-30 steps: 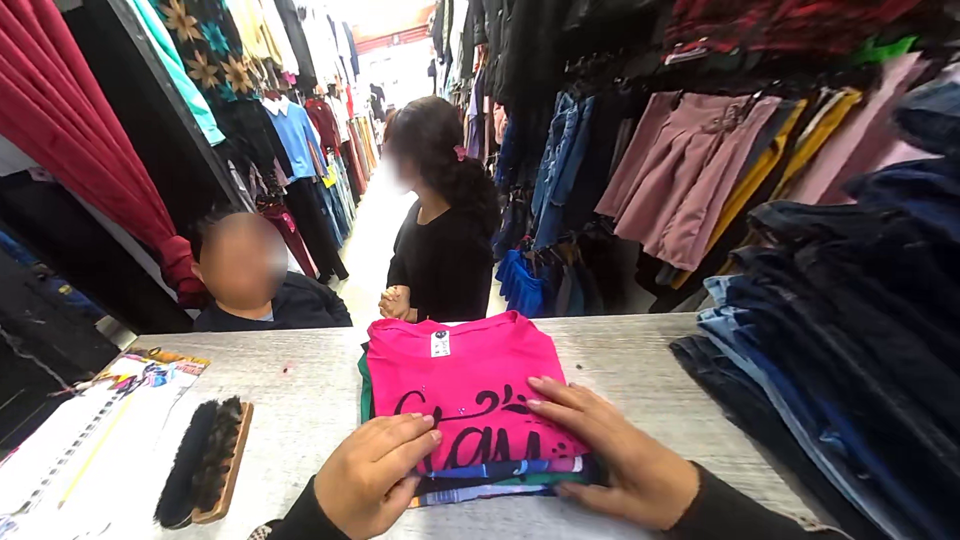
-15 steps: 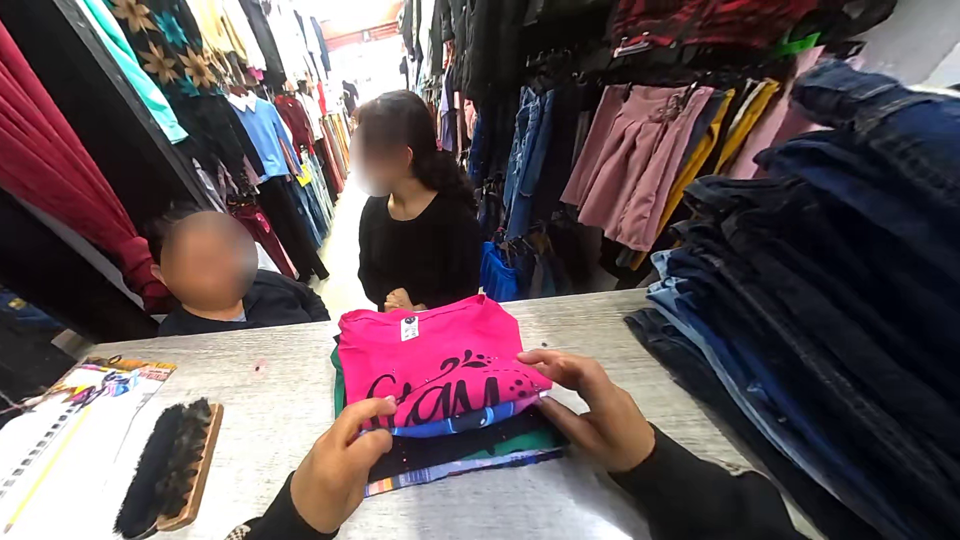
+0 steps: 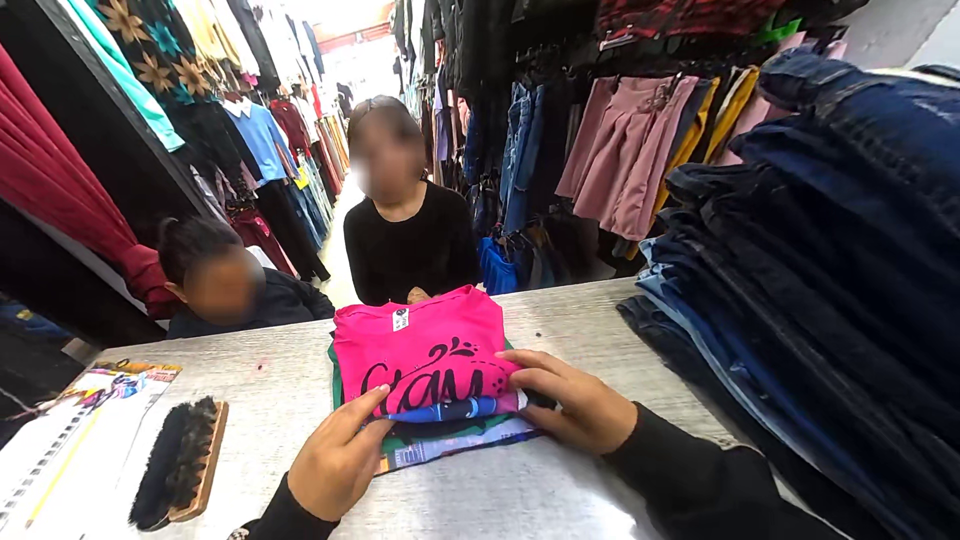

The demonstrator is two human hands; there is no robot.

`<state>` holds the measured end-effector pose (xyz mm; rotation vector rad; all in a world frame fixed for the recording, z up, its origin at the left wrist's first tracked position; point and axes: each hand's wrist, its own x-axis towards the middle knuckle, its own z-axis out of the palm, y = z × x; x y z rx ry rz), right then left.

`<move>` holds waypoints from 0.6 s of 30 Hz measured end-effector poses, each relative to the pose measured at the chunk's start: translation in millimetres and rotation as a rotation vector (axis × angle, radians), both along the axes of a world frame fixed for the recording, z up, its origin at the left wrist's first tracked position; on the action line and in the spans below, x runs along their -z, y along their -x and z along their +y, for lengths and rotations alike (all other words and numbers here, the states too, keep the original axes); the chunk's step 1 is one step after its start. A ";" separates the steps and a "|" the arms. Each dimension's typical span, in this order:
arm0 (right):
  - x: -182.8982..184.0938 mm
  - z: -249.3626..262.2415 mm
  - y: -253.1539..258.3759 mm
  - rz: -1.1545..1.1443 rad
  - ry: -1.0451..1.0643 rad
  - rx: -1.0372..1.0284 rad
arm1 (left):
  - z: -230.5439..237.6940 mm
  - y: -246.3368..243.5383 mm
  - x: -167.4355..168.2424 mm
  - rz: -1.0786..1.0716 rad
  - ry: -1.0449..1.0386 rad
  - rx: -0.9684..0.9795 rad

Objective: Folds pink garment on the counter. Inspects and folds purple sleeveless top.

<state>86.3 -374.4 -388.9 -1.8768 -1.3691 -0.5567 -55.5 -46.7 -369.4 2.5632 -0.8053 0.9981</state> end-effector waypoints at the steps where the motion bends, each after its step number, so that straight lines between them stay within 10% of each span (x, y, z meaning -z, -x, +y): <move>1: 0.4 0.9 -0.5 -0.009 -0.034 0.016 | 1.3 -0.5 -0.4 -0.019 0.013 -0.009; 18: 5.2 13.4 9.9 -0.051 0.019 0.009 | -6.6 3.2 4.7 -0.004 0.028 -0.024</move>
